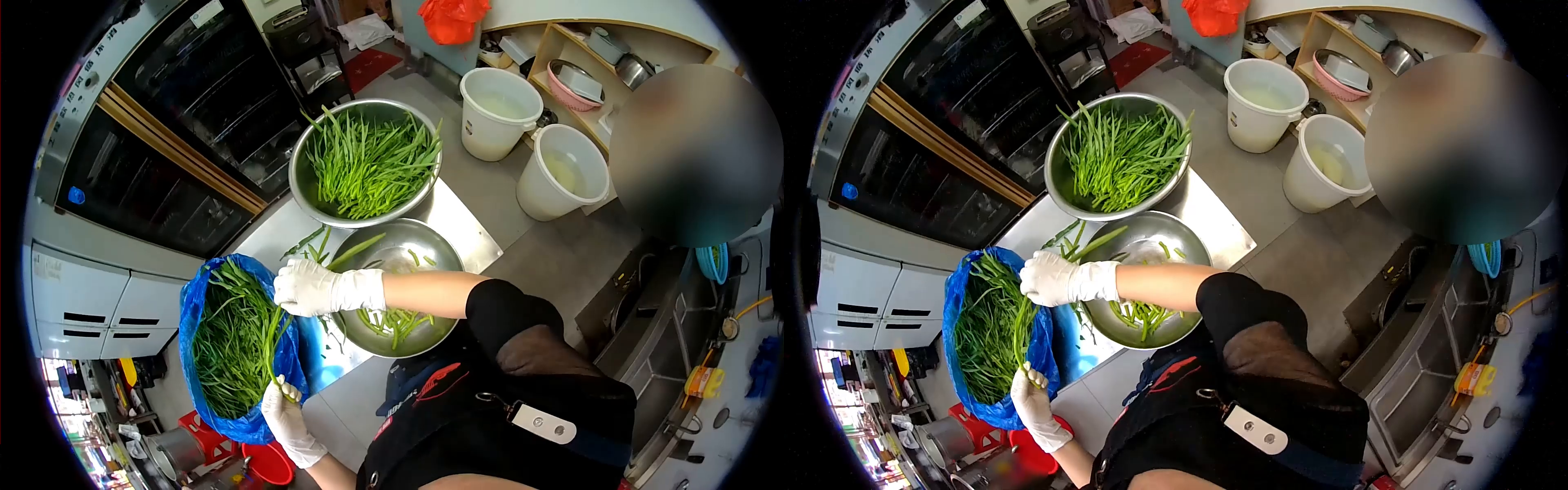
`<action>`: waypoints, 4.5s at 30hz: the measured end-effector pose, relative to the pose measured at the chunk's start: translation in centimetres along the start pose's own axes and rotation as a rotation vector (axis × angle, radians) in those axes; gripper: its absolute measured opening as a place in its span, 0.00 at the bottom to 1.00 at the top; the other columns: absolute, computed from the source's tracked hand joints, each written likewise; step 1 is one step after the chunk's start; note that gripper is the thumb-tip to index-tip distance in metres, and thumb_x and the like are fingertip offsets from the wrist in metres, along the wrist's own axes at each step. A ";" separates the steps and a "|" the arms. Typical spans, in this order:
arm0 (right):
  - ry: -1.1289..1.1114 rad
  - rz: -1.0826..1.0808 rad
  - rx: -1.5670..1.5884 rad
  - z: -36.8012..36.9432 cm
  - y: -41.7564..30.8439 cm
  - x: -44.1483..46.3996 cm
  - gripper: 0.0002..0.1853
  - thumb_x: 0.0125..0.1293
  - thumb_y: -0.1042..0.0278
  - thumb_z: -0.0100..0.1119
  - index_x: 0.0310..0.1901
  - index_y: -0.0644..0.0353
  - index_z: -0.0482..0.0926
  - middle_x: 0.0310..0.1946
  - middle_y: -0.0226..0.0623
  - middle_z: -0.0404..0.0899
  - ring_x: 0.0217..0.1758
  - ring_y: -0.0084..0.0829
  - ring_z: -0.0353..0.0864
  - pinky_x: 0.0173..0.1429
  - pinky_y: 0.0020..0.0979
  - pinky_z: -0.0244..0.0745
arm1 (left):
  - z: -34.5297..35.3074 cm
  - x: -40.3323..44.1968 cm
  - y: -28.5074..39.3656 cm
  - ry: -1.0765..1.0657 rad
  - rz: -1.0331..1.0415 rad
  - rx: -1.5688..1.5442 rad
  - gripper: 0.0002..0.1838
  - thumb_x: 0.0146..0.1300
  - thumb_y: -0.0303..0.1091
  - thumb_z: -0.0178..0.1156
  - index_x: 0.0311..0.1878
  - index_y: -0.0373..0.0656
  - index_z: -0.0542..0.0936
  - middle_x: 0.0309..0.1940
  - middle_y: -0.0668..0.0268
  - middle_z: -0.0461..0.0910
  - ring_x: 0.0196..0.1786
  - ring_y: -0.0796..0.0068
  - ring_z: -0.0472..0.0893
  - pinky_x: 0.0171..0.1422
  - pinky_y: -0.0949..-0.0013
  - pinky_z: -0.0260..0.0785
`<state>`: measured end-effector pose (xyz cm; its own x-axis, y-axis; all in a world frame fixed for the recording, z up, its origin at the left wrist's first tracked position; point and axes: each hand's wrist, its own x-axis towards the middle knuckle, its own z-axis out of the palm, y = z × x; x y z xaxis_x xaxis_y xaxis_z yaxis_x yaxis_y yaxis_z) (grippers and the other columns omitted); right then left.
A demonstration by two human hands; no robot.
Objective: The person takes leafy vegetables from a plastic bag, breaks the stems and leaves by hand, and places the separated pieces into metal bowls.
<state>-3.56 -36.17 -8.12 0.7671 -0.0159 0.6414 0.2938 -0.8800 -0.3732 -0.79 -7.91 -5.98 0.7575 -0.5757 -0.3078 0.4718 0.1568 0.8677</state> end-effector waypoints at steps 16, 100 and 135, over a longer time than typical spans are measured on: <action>0.150 0.336 0.286 -1.0 7.8 1.8 0.09 0.65 0.66 0.58 0.40 0.61 0.84 0.37 0.41 0.84 0.39 0.34 0.84 0.45 0.32 0.76 | 0.3 0.5 -0.1 0.324 0.048 0.399 0.14 0.68 0.35 0.59 0.44 0.31 0.83 0.29 0.70 0.79 0.29 0.83 0.73 0.35 0.79 0.64; -0.225 0.080 0.168 3.8 -7.2 4.9 0.13 0.64 0.63 0.58 0.48 0.55 0.81 0.33 0.33 0.80 0.35 0.34 0.82 0.39 0.33 0.77 | -9.8 6.4 10.0 -0.118 0.096 0.878 0.08 0.53 0.26 0.70 0.38 0.39 0.88 0.50 0.62 0.79 0.55 0.70 0.75 0.60 0.68 0.67; -0.277 -0.260 -0.297 8.4 -3.8 12.6 0.06 0.61 0.69 0.53 0.34 0.50 0.81 0.28 0.32 0.79 0.35 0.34 0.83 0.36 0.35 0.78 | -5.9 5.6 10.7 0.211 0.370 1.073 0.10 0.61 0.30 0.64 0.43 0.35 0.85 0.34 0.67 0.82 0.35 0.78 0.78 0.44 0.74 0.70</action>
<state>9.75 -29.03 -4.27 0.8246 0.3144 0.4704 0.3516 -0.9361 0.0092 11.17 -4.68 -0.75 0.8772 -0.4759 0.0635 -0.3451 -0.5331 0.7725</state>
